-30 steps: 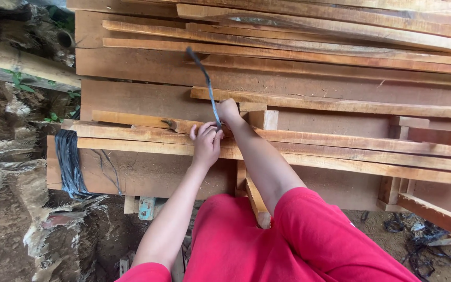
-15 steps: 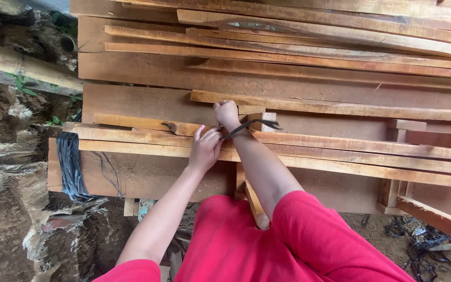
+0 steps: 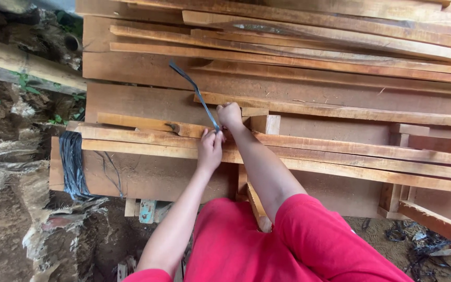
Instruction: Tying together long pieces of wood into bundles using black plastic strips.
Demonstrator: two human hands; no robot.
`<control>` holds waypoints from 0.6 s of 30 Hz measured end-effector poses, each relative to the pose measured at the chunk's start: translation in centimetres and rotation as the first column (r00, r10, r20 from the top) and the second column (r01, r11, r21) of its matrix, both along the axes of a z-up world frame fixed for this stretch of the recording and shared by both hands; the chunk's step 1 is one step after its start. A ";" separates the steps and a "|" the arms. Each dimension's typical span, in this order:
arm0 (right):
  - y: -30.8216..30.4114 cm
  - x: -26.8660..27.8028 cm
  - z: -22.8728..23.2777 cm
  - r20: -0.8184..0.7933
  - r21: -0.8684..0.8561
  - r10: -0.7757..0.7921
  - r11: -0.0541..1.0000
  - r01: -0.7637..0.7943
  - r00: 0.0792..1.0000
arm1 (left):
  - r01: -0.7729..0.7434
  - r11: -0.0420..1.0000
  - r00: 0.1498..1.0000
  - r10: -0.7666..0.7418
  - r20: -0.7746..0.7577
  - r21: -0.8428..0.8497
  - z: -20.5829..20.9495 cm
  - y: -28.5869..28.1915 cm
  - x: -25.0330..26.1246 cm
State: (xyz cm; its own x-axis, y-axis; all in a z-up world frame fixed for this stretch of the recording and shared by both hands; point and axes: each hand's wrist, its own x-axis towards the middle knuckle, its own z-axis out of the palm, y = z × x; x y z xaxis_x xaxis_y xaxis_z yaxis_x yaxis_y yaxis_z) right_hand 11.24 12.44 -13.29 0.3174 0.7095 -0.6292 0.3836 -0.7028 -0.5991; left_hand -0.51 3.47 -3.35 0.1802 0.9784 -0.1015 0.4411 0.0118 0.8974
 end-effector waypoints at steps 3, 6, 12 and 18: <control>0.2 -0.2 -0.8 -0.004 0.050 -0.026 0.998 0.026 1.000 | 0.157 0.978 0.970 -0.127 -0.208 0.134 1.3 -1.1 0.0; 0.4 0.1 -2.4 0.061 0.072 -0.014 0.997 0.009 0.998 | 0.330 0.927 0.849 -0.210 -0.484 0.176 -1.1 -1.1 -0.6; -0.9 0.7 5.1 -0.217 0.024 0.086 0.996 -0.083 0.972 | 0.453 0.855 0.781 -0.245 -0.574 0.251 -5.3 -1.1 -1.0; -5.3 2.3 6.0 0.043 -0.024 0.301 0.954 -0.300 0.953 | 0.437 0.870 0.762 -0.223 -0.608 0.228 -2.5 -0.6 -0.3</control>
State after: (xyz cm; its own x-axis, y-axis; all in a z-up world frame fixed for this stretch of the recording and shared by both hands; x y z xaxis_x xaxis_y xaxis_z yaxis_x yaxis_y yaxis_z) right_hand 13.55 7.15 -7.29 0.1197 0.7656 -0.6321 0.6053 -0.5609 -0.5647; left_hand -0.79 2.89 -5.83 0.5166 0.8554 0.0368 0.7700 -0.4830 0.4170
